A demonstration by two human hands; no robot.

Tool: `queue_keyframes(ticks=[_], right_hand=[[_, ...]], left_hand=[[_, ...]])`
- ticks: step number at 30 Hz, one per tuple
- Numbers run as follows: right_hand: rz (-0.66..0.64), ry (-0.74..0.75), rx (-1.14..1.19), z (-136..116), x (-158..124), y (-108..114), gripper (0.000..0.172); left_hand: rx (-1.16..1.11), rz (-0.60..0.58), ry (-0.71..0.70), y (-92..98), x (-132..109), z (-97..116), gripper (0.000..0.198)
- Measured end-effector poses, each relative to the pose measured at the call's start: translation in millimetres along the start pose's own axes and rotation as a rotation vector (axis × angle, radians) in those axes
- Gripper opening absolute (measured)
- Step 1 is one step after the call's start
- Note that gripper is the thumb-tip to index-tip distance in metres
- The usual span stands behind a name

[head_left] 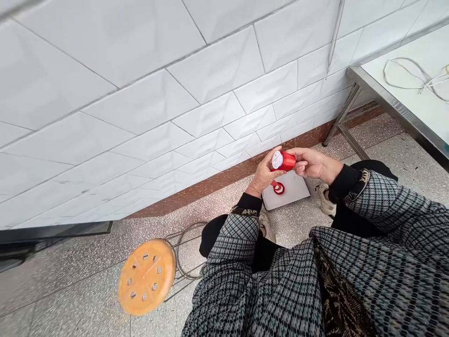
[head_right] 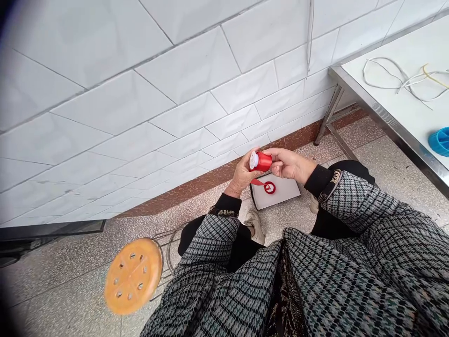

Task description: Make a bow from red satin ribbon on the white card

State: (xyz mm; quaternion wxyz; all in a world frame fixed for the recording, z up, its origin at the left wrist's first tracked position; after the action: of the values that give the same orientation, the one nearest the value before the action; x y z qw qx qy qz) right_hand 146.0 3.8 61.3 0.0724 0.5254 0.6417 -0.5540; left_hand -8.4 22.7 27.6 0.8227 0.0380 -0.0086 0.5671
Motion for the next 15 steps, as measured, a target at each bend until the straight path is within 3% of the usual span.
queue_keyframes(ticks=[4, 8, 10, 15], right_hand=[[-0.031, -0.081, 0.019, 1.5, 2.3, -3.5, 0.011], [-0.017, -0.105, 0.029, 0.8, 2.0, -12.5, 0.018], [-0.023, -0.046, 0.022, 0.3, 2.0, -19.8, 0.021], [-0.12, 0.268, -0.156, 0.6, 5.8, -38.9, 0.024]], left_hand=[[0.004, -0.025, 0.002, 4.6, 0.2, 2.4, 0.081], [-0.021, 0.07, 0.005, 7.3, -0.4, 5.3, 0.077], [-0.084, 0.153, 0.042, 8.8, -2.4, 5.0, 0.075], [-0.401, 0.325, 0.252, 6.3, -11.7, 1.5, 0.065]])
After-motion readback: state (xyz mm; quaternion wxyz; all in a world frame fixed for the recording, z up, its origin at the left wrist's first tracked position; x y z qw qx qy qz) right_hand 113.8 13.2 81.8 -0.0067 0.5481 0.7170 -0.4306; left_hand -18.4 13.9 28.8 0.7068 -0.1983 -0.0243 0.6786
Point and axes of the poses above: each hand's wrist, its own x-axis towards the middle knuckle, its own y-axis out of the back of the hand, z = x × y, the point moved 5 cm from there along x, towards the middle knuckle, and after that the axes turned 3 degrees about y, right-handed, at the moved point
